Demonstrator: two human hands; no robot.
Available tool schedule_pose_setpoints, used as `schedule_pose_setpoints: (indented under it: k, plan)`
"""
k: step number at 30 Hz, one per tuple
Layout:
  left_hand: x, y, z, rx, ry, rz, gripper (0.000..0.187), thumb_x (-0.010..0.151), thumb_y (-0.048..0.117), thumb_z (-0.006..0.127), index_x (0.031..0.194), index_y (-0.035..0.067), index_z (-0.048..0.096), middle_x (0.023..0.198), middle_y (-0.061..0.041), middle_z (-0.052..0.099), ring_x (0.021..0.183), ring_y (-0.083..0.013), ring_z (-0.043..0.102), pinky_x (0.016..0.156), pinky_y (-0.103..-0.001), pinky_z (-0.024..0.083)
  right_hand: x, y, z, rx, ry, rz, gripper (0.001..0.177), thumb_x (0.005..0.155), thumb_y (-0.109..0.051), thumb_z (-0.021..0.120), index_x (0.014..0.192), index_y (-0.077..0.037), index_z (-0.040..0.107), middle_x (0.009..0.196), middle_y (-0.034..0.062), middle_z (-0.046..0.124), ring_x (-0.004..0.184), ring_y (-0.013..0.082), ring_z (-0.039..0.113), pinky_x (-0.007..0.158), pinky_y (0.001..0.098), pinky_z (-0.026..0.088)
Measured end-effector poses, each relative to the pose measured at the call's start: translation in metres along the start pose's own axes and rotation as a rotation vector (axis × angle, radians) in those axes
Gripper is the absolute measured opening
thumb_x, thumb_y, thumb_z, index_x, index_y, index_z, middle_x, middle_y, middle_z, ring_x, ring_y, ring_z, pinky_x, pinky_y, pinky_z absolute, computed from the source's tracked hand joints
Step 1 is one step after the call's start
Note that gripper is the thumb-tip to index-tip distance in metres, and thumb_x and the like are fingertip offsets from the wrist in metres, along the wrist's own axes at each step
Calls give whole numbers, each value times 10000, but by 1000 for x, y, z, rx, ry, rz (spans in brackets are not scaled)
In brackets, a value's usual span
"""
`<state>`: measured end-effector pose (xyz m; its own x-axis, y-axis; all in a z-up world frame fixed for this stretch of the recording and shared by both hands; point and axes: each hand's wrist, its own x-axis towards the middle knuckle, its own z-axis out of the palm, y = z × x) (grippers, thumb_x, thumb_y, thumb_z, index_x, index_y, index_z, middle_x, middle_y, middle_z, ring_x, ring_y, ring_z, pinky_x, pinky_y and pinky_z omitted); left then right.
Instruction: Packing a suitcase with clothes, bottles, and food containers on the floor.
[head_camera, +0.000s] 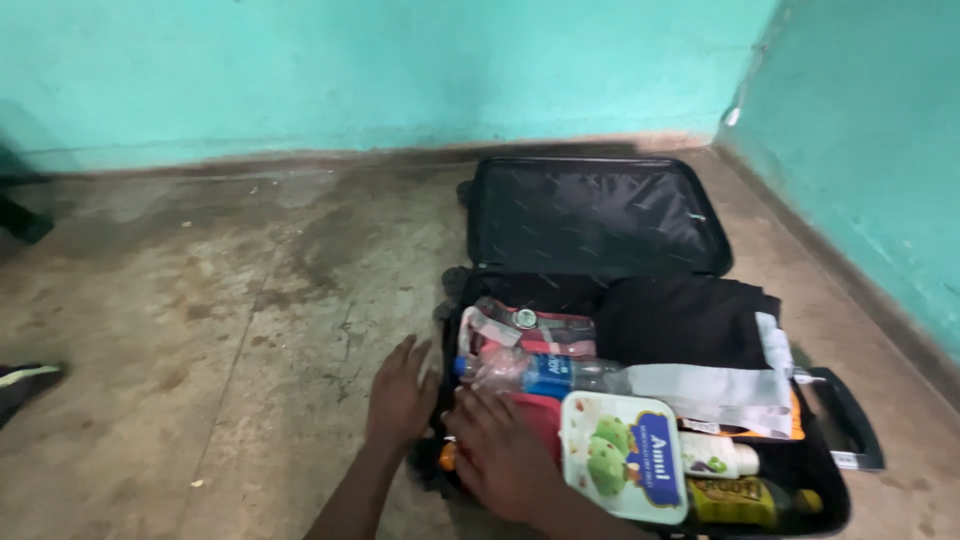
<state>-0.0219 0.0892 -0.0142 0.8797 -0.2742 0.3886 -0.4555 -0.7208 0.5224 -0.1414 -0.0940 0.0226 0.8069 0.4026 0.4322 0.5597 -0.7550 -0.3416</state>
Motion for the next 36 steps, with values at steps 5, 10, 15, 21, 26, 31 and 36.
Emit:
schedule_pose_setpoints:
  k: [5, 10, 15, 21, 26, 31, 36]
  plan:
    - [-27, -71, -39, 156, 27, -196, 489, 925, 235, 623, 1389, 92, 567, 1497, -208, 500, 1343, -418, 483, 1089, -515, 401, 27, -35, 25, 95, -19, 127, 527, 932, -335, 675, 1368, -51, 587, 1522, 285, 408, 1425, 497, 345, 1156, 593, 263]
    - [-67, -171, -80, 299, 120, -217, 526, 887, 273, 627, 1376, 87, 574, 1485, -219, 511, 1343, -417, 498, 1104, -507, 422, 58, -28, 54, -13, 13, 239, 589, 835, -274, 701, 1378, -83, 578, 1532, 325, 343, 1407, 532, 328, 1134, 606, 274]
    - [-94, -274, -136, 496, 156, -406, 571, 903, 372, 601, 1417, 127, 554, 1522, -224, 480, 1373, -415, 483, 1104, -509, 433, 97, -30, 72, -30, -45, 418, 705, 787, -250, 732, 1454, -134, 536, 1584, 346, 250, 1399, 530, 307, 1122, 608, 295]
    - [-101, -402, -216, 650, 142, -806, 676, 869, 497, 637, 1485, 231, 552, 1696, -195, 296, 1420, -447, 420, 1083, -589, 427, 108, -31, 99, -130, 5, 449, 722, 730, -286, 787, 1409, -147, 588, 1594, 376, 209, 1415, 607, 244, 1102, 610, 313]
    - [-93, -475, -281, 668, 116, -896, 636, 826, 512, 689, 1416, 284, 620, 1767, -128, 174, 1472, -439, 361, 1083, -605, 399, 103, -17, 119, -145, 30, 457, 705, 658, -317, 809, 1335, -193, 655, 1610, 341, 218, 1450, 609, 242, 1074, 627, 336]
    - [-63, -509, -310, 877, 62, -641, 812, 768, 565, 722, 1528, 335, 551, 1699, -62, 336, 1576, -401, 351, 1196, -572, 347, 103, -8, 125, -175, 4, 466, 686, 664, -330, 807, 1325, -215, 666, 1601, 353, 203, 1440, 627, 226, 1066, 641, 326]
    - [-57, -533, -314, 799, -141, -781, 1037, 674, 679, 775, 1583, 345, 405, 1681, -177, 279, 1471, -483, 322, 1174, -580, 291, 100, 0, 129, -183, -53, 512, 685, 658, -357, 818, 1319, -244, 676, 1610, 345, 188, 1453, 620, 209, 1065, 634, 330]
